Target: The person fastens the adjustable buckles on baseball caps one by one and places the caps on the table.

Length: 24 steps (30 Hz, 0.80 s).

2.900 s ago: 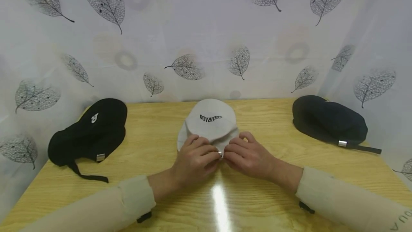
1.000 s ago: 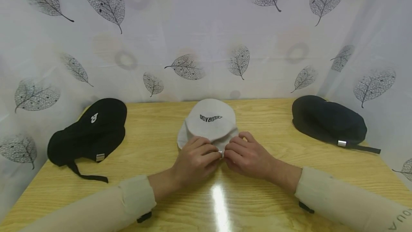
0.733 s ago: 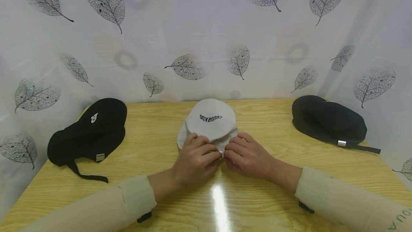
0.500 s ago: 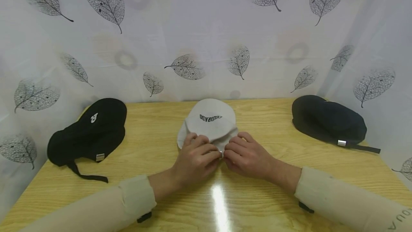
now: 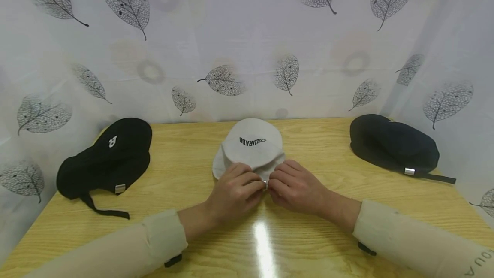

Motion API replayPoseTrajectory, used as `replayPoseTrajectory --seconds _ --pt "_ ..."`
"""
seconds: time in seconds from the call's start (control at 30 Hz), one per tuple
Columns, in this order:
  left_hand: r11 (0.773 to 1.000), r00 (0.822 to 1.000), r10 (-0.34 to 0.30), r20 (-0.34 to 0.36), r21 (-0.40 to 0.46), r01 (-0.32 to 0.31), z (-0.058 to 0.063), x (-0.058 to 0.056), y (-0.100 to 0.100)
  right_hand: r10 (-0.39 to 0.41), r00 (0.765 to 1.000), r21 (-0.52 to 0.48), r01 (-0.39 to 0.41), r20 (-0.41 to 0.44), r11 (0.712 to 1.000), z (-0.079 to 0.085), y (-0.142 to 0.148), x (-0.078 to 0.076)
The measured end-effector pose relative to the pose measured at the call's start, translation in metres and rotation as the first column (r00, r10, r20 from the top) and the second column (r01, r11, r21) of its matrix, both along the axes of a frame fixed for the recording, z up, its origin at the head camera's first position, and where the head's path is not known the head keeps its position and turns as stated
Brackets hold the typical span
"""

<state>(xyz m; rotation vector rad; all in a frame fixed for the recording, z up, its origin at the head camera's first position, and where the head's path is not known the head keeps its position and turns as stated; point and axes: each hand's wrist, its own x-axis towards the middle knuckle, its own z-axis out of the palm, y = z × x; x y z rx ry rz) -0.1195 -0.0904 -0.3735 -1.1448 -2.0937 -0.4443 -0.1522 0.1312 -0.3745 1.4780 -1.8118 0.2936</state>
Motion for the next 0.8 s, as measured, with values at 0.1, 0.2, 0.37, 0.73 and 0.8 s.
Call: replayPoseTrajectory --seconds 0.1,0.2,0.37,0.73,0.8 --pt "1.000 1.000 0.002 0.003 -0.005 -0.002 0.0003 0.0003 0.0002 -0.002 1.000 0.002 0.002 0.010 1.000 0.0002 0.0002 0.0003" --pt "1.000 1.000 0.003 0.010 -0.006 -0.003 0.0006 0.0006 0.0002 -0.013 1.000 0.005 0.013 0.015 1.000 0.0004 0.0004 0.0004" --pt "1.000 1.000 0.006 0.029 0.002 -0.006 0.0010 0.0010 -0.0002 -0.045 0.999 0.002 0.045 0.017 0.999 0.0002 0.0005 0.0002" --pt "1.000 0.999 0.019 0.035 -0.005 -0.018 0.0008 0.0015 -0.0012 -0.067 0.998 0.031 0.066 0.019 0.997 -0.0001 0.0016 0.0010" --pt "1.000 0.999 0.015 0.035 -0.005 -0.015 0.0008 0.0013 -0.0013 -0.063 0.998 0.046 0.061 0.032 0.997 -0.0001 0.0019 0.0011"
